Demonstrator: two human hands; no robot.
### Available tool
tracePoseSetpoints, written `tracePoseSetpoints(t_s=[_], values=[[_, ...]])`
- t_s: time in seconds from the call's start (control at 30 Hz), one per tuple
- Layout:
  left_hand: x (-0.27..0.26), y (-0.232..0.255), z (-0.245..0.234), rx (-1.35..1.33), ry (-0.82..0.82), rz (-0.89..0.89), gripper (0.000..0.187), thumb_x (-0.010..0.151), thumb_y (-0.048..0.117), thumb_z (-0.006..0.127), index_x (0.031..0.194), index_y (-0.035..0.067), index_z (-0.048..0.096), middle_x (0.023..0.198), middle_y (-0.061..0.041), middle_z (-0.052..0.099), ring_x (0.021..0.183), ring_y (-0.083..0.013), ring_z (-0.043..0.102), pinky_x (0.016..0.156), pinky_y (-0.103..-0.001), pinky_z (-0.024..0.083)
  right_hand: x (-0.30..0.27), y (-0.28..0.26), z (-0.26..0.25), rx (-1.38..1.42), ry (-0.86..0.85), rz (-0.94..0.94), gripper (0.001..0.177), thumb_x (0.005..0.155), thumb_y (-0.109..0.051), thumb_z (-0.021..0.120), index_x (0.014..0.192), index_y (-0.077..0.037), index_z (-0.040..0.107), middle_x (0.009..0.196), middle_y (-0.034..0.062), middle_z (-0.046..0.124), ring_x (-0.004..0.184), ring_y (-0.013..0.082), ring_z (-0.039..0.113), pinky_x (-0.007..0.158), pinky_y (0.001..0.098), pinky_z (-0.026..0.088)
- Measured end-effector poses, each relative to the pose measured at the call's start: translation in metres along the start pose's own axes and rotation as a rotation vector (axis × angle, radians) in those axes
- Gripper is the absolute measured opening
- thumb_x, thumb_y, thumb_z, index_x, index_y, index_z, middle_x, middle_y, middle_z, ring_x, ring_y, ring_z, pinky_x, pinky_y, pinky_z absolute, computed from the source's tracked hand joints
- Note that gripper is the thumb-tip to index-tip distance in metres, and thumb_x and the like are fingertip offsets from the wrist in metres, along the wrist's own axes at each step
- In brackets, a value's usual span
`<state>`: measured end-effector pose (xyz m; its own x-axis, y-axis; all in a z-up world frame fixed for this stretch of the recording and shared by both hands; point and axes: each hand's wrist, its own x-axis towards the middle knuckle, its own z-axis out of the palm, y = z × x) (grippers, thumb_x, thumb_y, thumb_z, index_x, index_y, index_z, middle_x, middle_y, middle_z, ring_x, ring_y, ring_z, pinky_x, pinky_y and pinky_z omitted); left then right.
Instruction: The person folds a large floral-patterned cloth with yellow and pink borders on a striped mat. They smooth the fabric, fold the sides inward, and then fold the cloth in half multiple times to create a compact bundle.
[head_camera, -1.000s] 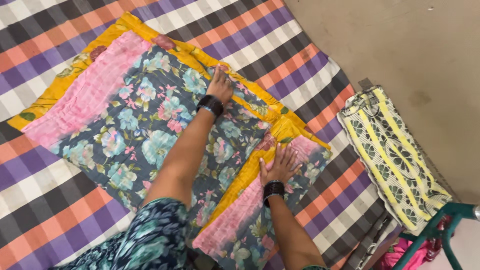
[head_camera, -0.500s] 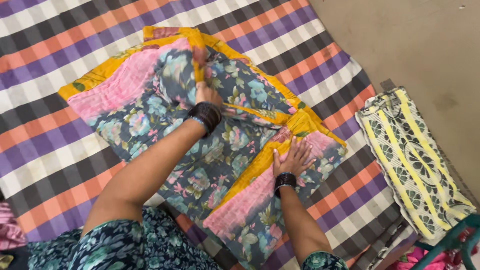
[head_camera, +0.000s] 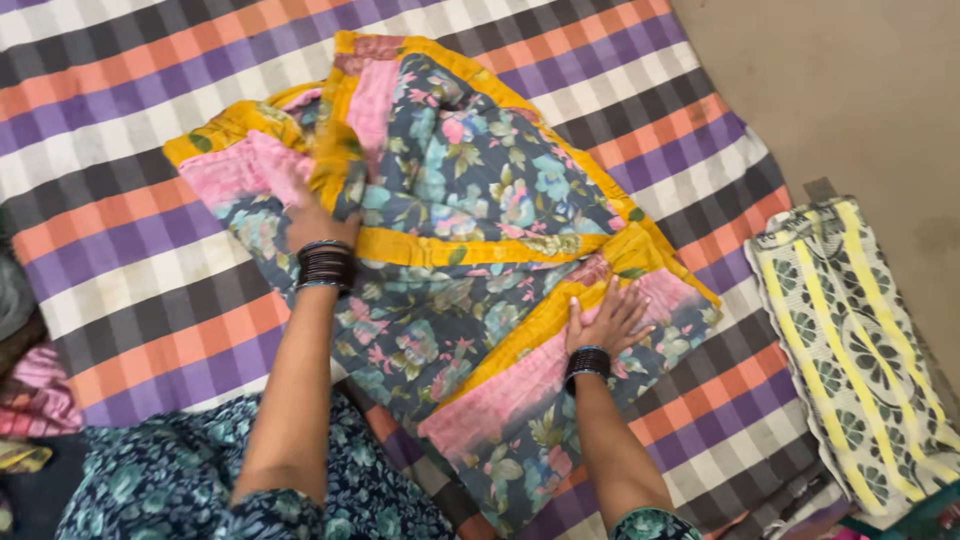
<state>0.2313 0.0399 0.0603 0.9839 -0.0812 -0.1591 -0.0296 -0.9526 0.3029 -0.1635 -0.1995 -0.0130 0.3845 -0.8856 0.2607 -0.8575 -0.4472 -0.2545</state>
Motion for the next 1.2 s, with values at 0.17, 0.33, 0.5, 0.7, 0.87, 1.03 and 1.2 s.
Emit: tracePoseSetpoints(t_s=[0.17, 0.33, 0.5, 0.7, 0.87, 1.03, 1.2], values=[[0.016, -0.051, 0.013, 0.289, -0.303, -0.096, 0.067, 0.082, 0.054, 0.080, 0.133, 0.013, 0.066, 0.129, -0.016, 0.067, 0.118, -0.0336, 0.065, 0.098, -0.047, 0.054, 0.002, -0.001, 0.001, -0.021, -0.021, 0.014, 0.091, 0.089, -0.064, 0.063, 0.164, -0.024, 0.030, 0.173, 0.0138, 0.016, 0.159, 0.0414, 0.009, 0.119, 0.0736, 0.003], [0.014, -0.024, 0.021, 0.093, 0.559, 0.588, 0.045, 0.087, 0.012, 0.078, 0.129, 0.012, 0.061, 0.115, -0.010, 0.068, 0.117, -0.0322, 0.065, 0.103, -0.044, 0.053, 0.000, -0.002, 0.000, -0.035, -0.005, 0.011, 0.089, 0.092, -0.066, 0.060, 0.165, -0.025, 0.031, 0.174, 0.0139, 0.018, 0.159, 0.0412, 0.011, 0.119, 0.0739, 0.004], [0.084, 0.041, 0.096, -0.590, 0.200, 0.531, 0.061, 0.072, 0.013, 0.082, 0.127, 0.006, 0.056, 0.116, -0.027, 0.062, 0.114, -0.0461, 0.056, 0.108, -0.052, 0.039, -0.003, 0.002, 0.008, -0.047, 0.040, -0.018, 0.087, 0.094, -0.067, 0.058, 0.165, -0.024, 0.033, 0.173, 0.0130, 0.021, 0.160, 0.0401, 0.014, 0.121, 0.0737, 0.005], [0.179, 0.040, 0.141, -0.545, 0.251, 0.127, 0.067, 0.074, 0.015, 0.080, 0.134, 0.003, 0.054, 0.124, -0.032, 0.057, 0.116, -0.0479, 0.054, 0.104, -0.048, 0.043, -0.003, 0.004, 0.013, -0.078, 0.049, -0.027, 0.086, 0.094, -0.066, 0.056, 0.164, -0.022, 0.034, 0.174, 0.0131, 0.020, 0.159, 0.0413, 0.013, 0.120, 0.0740, 0.005], [0.181, 0.029, 0.115, -0.521, 0.091, 0.118, 0.041, 0.078, 0.017, 0.079, 0.119, 0.009, 0.073, 0.109, -0.024, 0.069, 0.106, -0.0401, 0.066, 0.100, -0.042, 0.051, -0.002, 0.000, 0.009, -0.074, 0.036, -0.013, 0.086, 0.093, -0.066, 0.055, 0.164, -0.023, 0.033, 0.174, 0.0129, 0.018, 0.160, 0.0403, 0.013, 0.120, 0.0738, 0.004], [0.122, 0.032, 0.026, -1.159, 0.297, 0.670, 0.015, 0.079, 0.006, 0.070, 0.094, 0.004, 0.070, 0.099, -0.015, 0.074, 0.093, -0.0305, 0.071, 0.086, -0.037, 0.055, 0.000, -0.002, 0.009, -0.057, 0.031, -0.002, 0.086, 0.093, -0.065, 0.055, 0.165, -0.025, 0.031, 0.175, 0.0105, 0.017, 0.160, 0.0406, 0.010, 0.120, 0.0731, 0.002], [-0.056, -0.041, -0.021, -0.820, -0.455, 1.197, 0.033, 0.074, -0.001, 0.056, 0.101, 0.008, 0.073, 0.107, -0.013, 0.076, 0.099, -0.0279, 0.072, 0.090, -0.037, 0.054, 0.001, 0.000, 0.009, -0.058, 0.013, 0.001, 0.087, 0.092, -0.065, 0.054, 0.165, -0.026, 0.027, 0.174, 0.0097, 0.013, 0.159, 0.0407, 0.008, 0.119, 0.0736, 0.003]])
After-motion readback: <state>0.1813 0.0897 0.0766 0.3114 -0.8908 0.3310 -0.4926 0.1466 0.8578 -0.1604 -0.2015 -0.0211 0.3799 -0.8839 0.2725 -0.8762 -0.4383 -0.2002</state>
